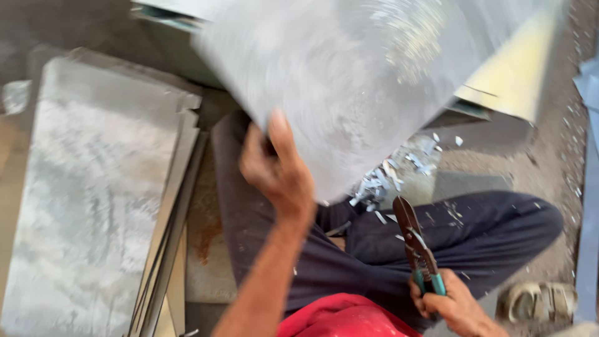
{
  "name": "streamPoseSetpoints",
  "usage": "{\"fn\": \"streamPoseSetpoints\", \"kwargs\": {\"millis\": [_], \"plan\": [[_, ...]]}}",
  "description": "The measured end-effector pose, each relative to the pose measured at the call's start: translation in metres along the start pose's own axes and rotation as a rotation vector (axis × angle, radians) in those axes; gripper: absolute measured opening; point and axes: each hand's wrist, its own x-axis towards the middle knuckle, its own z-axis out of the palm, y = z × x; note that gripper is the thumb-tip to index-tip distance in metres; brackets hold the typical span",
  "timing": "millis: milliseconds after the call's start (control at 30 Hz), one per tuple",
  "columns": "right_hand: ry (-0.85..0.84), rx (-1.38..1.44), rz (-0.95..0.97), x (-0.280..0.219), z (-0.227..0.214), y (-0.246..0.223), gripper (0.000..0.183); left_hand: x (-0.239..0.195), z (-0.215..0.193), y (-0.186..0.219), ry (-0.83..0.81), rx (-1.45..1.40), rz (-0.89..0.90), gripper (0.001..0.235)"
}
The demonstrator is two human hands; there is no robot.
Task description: The person cuts sections from metal sheets using snips while sitting on the floor. They hold the metal with one hand and operate the tool with the other to remove pieces, letting the scraps fall onto the ground.
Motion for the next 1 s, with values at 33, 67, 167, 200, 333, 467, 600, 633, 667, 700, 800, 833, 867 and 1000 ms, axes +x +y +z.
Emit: {"fn": "streamPoseSetpoints", "kwargs": {"millis": [33, 67, 167, 200, 333, 467, 600, 633, 667, 700, 800, 833, 867, 1000], "plan": [[0.048, 0.05, 0.036, -0.008, 0.005, 0.013, 0.018, -0.039, 0.014, -0.003, 0.068, -0.08, -0.059, 0.03], [0.095, 0.101, 0.073, -0.015, 0.011, 0.02, 0.019, -0.072, 0.024, -0.007, -0.064, -0.052, -0.295, 0.037], [0.126, -0.303, 0.035, -0.028, 0.019, 0.006, 0.017, -0.123, 0.052, -0.035, -0.373, -0.147, -0.639, 0.034], [0.115, -0.299, 0.057, -0.035, 0.024, -0.003, 0.02, -0.131, 0.055, -0.044, -0.419, -0.174, -0.672, 0.03], [0.019, -0.277, 0.005, -0.033, 0.036, -0.059, 0.038, -0.107, 0.028, -0.048, -0.423, -0.151, -0.596, 0.024], [-0.079, -0.157, -0.096, -0.003, 0.051, -0.088, 0.043, -0.061, -0.015, -0.03, -0.362, -0.245, -0.574, 0.02], [-0.058, 0.007, -0.136, 0.008, 0.072, -0.09, 0.044, -0.054, -0.017, -0.017, -0.577, -0.153, -0.578, 0.015], [-0.043, 0.017, -0.179, 0.007, 0.074, -0.089, 0.041, -0.057, -0.013, -0.014, -0.603, -0.145, -0.588, 0.015], [-0.027, 0.026, -0.222, 0.005, 0.076, -0.088, 0.039, -0.061, -0.009, -0.013, -0.629, -0.136, -0.597, 0.016], [-0.007, 0.052, -0.202, 0.004, 0.079, -0.087, 0.04, -0.063, -0.006, -0.011, -0.654, -0.123, -0.6, 0.016], [0.05, 0.094, -0.196, 0.001, 0.089, -0.082, 0.038, -0.072, 0.003, -0.013, -0.672, -0.212, -0.589, 0.015], [0.061, 0.076, -0.23, 0.003, 0.091, -0.081, 0.035, -0.075, 0.003, -0.015, -0.666, -0.203, -0.599, 0.015], [0.073, 0.057, -0.264, 0.003, 0.093, -0.079, 0.031, -0.077, 0.003, -0.016, -0.661, -0.195, -0.609, 0.015], [0.16, -0.014, -0.263, 0.001, 0.098, -0.082, 0.028, -0.075, 0.006, -0.015, -0.674, -0.18, -0.605, 0.015]]}}
